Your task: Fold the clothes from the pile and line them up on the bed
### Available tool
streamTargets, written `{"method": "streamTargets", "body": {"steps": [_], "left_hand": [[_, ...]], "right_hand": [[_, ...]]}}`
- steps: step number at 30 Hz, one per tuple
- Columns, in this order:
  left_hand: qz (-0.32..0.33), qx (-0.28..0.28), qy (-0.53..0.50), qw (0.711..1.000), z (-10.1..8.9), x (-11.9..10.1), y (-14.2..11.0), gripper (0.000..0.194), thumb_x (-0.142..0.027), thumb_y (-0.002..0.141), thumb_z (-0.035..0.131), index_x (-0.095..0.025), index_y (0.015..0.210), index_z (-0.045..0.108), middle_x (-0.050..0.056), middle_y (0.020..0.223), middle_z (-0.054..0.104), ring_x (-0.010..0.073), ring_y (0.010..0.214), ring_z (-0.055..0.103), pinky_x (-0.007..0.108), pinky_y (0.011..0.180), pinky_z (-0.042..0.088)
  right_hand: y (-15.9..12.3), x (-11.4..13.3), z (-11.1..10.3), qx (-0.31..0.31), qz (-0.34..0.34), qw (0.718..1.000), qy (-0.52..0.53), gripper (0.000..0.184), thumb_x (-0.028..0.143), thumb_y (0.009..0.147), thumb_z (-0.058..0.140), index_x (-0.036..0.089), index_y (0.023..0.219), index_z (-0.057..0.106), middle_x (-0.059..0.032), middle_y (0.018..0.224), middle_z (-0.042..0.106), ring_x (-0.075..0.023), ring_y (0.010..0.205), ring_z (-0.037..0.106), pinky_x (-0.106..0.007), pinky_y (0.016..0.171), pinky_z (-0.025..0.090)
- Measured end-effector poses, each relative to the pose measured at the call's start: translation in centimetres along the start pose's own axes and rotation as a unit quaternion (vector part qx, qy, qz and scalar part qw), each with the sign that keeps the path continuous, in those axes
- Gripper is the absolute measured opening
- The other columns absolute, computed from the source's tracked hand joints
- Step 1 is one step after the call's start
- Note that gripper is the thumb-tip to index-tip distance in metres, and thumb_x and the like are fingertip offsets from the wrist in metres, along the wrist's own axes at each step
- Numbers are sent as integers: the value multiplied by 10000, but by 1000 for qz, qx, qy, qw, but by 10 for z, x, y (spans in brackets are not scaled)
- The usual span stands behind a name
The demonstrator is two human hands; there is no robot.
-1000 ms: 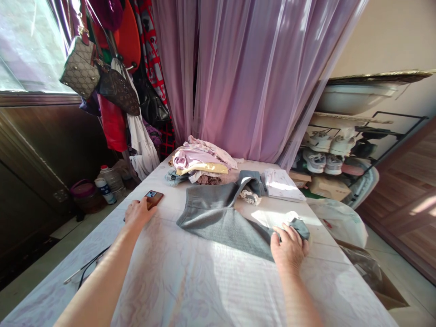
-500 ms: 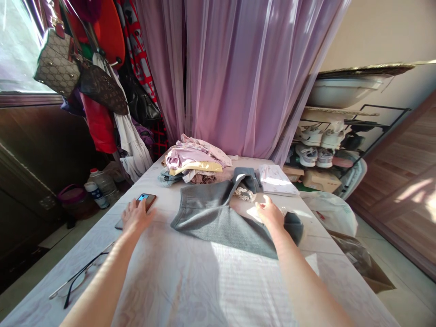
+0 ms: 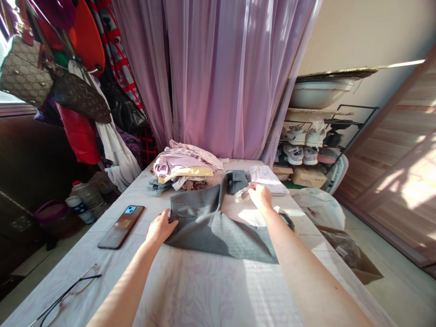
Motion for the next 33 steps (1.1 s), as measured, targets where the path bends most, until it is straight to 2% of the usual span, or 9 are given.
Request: {"method": "streamTargets", "body": {"steps": [3, 5, 10, 15, 18, 21, 26, 29, 33], "left_hand": [[1, 9, 6, 1000, -4, 1, 4, 472, -392, 782, 596, -229, 1224, 602, 94, 1080, 739, 282, 1053, 674, 336, 852, 486], [-2, 15, 17, 1000, -6, 0, 4, 404, -393, 787, 581, -225, 1150, 636, 93, 1046, 748, 284, 1027, 683, 330, 820, 488], [-6, 23, 45, 999, -10, -5, 1, 364, -486, 822, 535, -201, 1021, 641, 122, 1053, 743, 304, 1016, 682, 334, 786, 485], [-6, 19, 32, 999, -6, -5, 1, 490, -562, 786, 564, -200, 1116, 593, 132, 1068, 735, 319, 1014, 688, 342, 773, 492], [-14, 19, -6, 1000, -3, -6, 1, 484, -480, 799, 564, -184, 1182, 564, 138, 1089, 722, 303, 1026, 683, 330, 774, 488], [-13, 4, -51, 999, -3, -8, -4, 354, -456, 859, 464, -185, 1037, 604, 115, 983, 717, 276, 953, 679, 310, 725, 472], [-15, -10, -75, 997, -19, -1, -20, 437, -569, 883, 351, -211, 757, 568, 51, 725, 646, 245, 767, 638, 287, 609, 418], [-32, 10, -76, 997, -31, 19, -27, 511, -629, 866, 333, -211, 714, 584, 70, 754, 677, 264, 800, 656, 302, 636, 444], [-22, 82, 53, 995, -40, 46, -32, 476, -583, 841, 396, -210, 644, 617, 138, 848, 727, 325, 918, 681, 357, 769, 476]], "right_hand": [[9, 7, -34, -111, -59, 988, -88, 373, 282, 971, 453, 229, 1309, 602, -104, 1148, 684, -263, 1138, 585, -363, 953, 431], [11, 5, -48, -142, -74, 977, -144, 461, 216, 950, 447, 219, 1406, 516, -123, 1222, 658, -265, 1136, 592, -358, 935, 429], [-7, -29, -51, -85, 5, 969, -230, 555, 206, 893, 475, 192, 1448, 458, -175, 1276, 622, -317, 1192, 566, -455, 938, 434], [-43, -82, -60, -23, 110, 957, -267, 526, 514, 888, 484, 219, 1312, 583, -179, 1282, 627, -361, 1182, 568, -538, 948, 416], [-62, -107, -65, 38, 90, 972, -213, 592, 573, 834, 555, 214, 1304, 589, -158, 1216, 672, -316, 1091, 633, -423, 891, 469], [-75, -118, -70, 36, 60, 987, -145, 577, 455, 798, 626, 199, 1313, 589, -119, 1162, 703, -258, 1042, 661, -326, 845, 484], [-86, -120, -100, -1, 94, 972, -216, 460, 536, 805, 557, 196, 1063, 731, -132, 1023, 735, -301, 945, 676, -357, 767, 483], [-89, -129, -116, 37, 108, 958, -263, 482, 646, 781, 543, 233, 887, 768, -122, 952, 743, -312, 899, 681, -379, 749, 478], [-92, -150, -107, 77, 95, 952, -281, 447, 656, 742, 599, 244, 780, 768, -100, 835, 743, -297, 870, 689, -366, 738, 476]]}}
Point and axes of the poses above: each hand's wrist, its own y-axis towards the middle knuckle, its own z-axis out of the palm, x = y × z, the point moved 2 cm from there along y, towards the middle knuckle
